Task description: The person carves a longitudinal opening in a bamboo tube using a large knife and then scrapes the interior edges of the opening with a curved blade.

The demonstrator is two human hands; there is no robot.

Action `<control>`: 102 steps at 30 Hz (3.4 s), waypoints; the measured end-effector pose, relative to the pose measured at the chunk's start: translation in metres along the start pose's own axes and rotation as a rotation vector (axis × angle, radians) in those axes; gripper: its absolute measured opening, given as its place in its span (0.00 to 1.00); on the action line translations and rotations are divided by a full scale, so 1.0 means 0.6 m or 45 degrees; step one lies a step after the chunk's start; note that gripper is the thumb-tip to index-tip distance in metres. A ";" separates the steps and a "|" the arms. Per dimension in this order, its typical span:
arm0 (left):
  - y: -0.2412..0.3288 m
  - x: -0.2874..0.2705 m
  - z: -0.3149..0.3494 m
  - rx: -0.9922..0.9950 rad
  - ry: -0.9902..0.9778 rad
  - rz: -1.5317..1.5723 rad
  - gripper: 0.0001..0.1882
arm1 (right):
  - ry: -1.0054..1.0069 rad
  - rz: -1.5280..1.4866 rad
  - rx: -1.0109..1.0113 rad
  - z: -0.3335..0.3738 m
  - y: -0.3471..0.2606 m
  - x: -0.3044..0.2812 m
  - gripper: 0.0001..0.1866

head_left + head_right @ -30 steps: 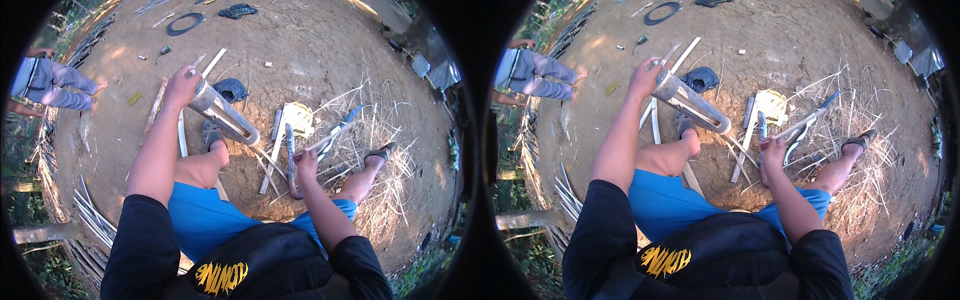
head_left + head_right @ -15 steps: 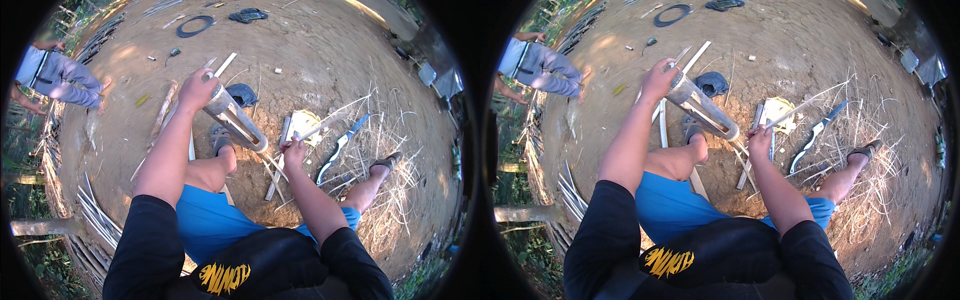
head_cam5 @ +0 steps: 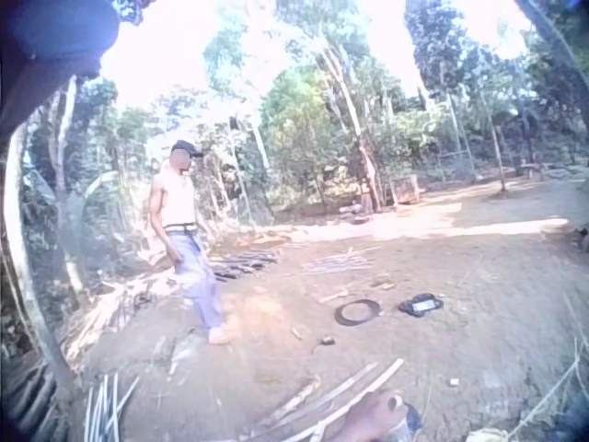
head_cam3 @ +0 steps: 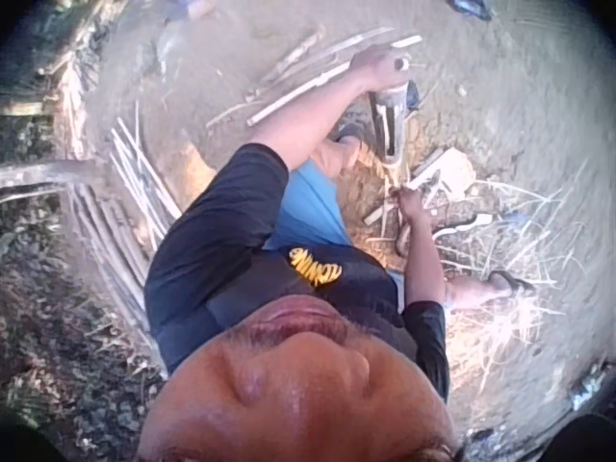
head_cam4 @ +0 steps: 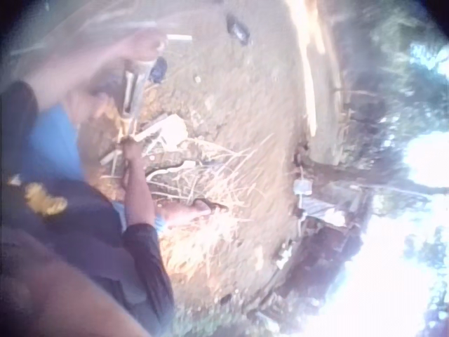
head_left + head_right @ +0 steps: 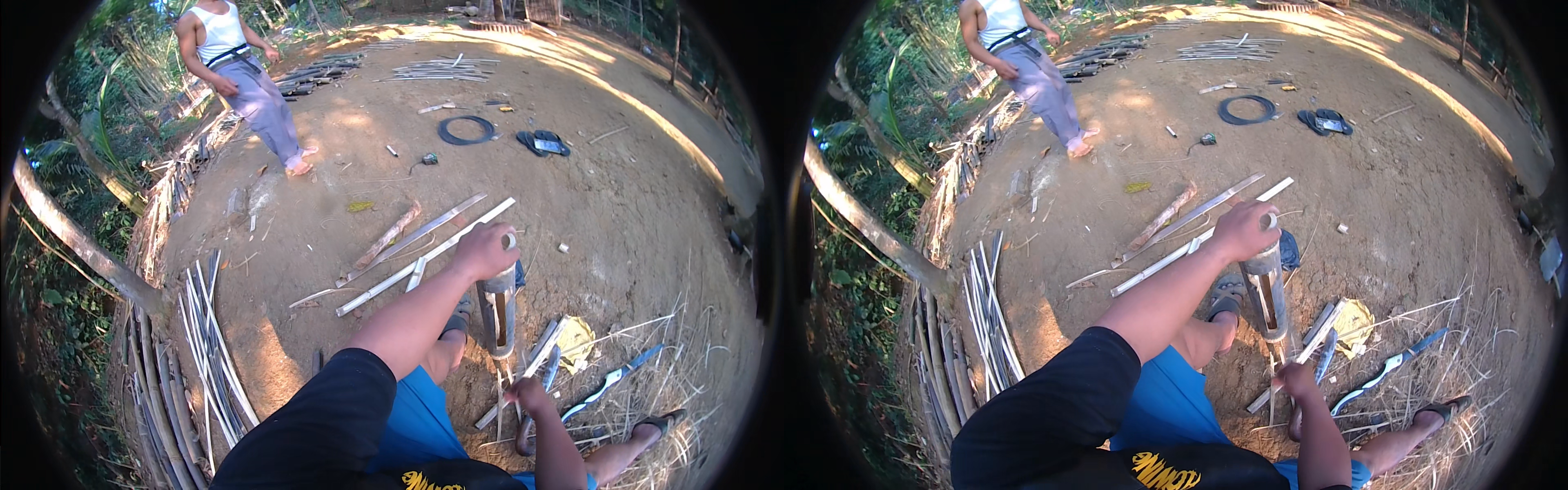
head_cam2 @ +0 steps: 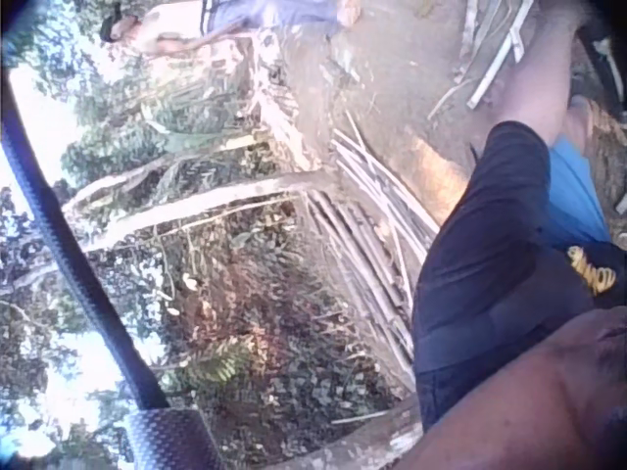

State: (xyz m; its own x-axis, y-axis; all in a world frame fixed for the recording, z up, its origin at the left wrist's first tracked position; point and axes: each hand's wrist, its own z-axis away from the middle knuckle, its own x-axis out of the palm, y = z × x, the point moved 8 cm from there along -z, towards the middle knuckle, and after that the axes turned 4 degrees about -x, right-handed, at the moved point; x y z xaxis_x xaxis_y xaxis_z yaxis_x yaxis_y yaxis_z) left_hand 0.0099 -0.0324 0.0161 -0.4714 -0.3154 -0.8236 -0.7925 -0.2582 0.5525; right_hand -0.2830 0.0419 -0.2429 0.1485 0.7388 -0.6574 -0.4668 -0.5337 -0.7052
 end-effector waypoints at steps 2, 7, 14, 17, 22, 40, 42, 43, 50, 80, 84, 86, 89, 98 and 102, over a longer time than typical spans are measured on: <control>0.034 0.008 -0.008 0.085 0.009 0.058 0.27 | 0.428 -0.329 0.198 0.021 0.072 -0.036 0.14; 0.047 0.011 -0.007 0.107 -0.016 0.045 0.29 | 1.900 -1.446 0.566 0.134 0.183 -0.163 0.15; 0.064 0.024 -0.006 0.156 -0.081 0.032 0.26 | 0.141 -0.995 0.586 -0.041 0.062 -0.013 0.12; 0.089 0.014 -0.009 0.169 -0.058 0.075 0.25 | 0.743 -1.504 0.681 0.004 0.170 -0.087 0.13; 0.048 0.009 0.002 0.107 -0.051 0.079 0.27 | 1.626 -1.494 0.663 0.125 0.252 -0.218 0.15; 0.062 0.016 0.003 0.126 -0.100 0.063 0.29 | 1.988 -1.430 0.725 0.224 0.204 -0.273 0.14; 0.074 0.017 0.000 0.155 -0.047 0.053 0.29 | 2.408 -1.301 0.621 0.252 0.236 -0.261 0.16; 0.107 0.016 -0.009 0.206 -0.044 0.079 0.29 | 2.388 -1.388 0.675 0.246 0.316 -0.239 0.17; 0.078 0.040 0.001 0.230 -0.037 0.030 0.29 | 0.484 -1.516 0.709 -0.008 -0.003 0.049 0.13; -0.043 0.015 -0.027 -0.053 0.009 0.156 0.23 | 0.136 -0.080 0.981 0.058 0.173 0.093 0.19; -0.100 0.004 -0.027 -0.134 0.034 0.268 0.21 | 0.280 -0.236 1.233 0.023 0.277 0.087 0.22; -0.123 0.010 -0.027 -0.232 0.004 0.352 0.20 | 0.324 -0.257 1.306 0.015 0.308 0.090 0.23; -0.127 0.010 -0.032 -0.302 -0.053 0.447 0.19 | 0.369 -0.241 1.411 0.003 0.338 0.117 0.26; -0.066 0.021 -0.041 -0.146 -0.035 0.334 0.21 | 0.208 -0.396 1.351 0.000 0.312 0.151 0.27; -0.058 0.019 -0.047 -0.067 -0.030 0.229 0.21 | 0.504 -0.488 1.155 0.029 0.263 0.092 0.22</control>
State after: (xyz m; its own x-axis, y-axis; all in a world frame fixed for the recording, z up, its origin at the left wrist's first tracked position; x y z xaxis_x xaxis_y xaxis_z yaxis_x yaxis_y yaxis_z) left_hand 0.0430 -0.0527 -0.0090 -0.6133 -0.3394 -0.7132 -0.6734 -0.2473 0.6967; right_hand -0.3636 0.0058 -0.3861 0.6208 0.5189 -0.5876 -0.7800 0.3340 -0.5292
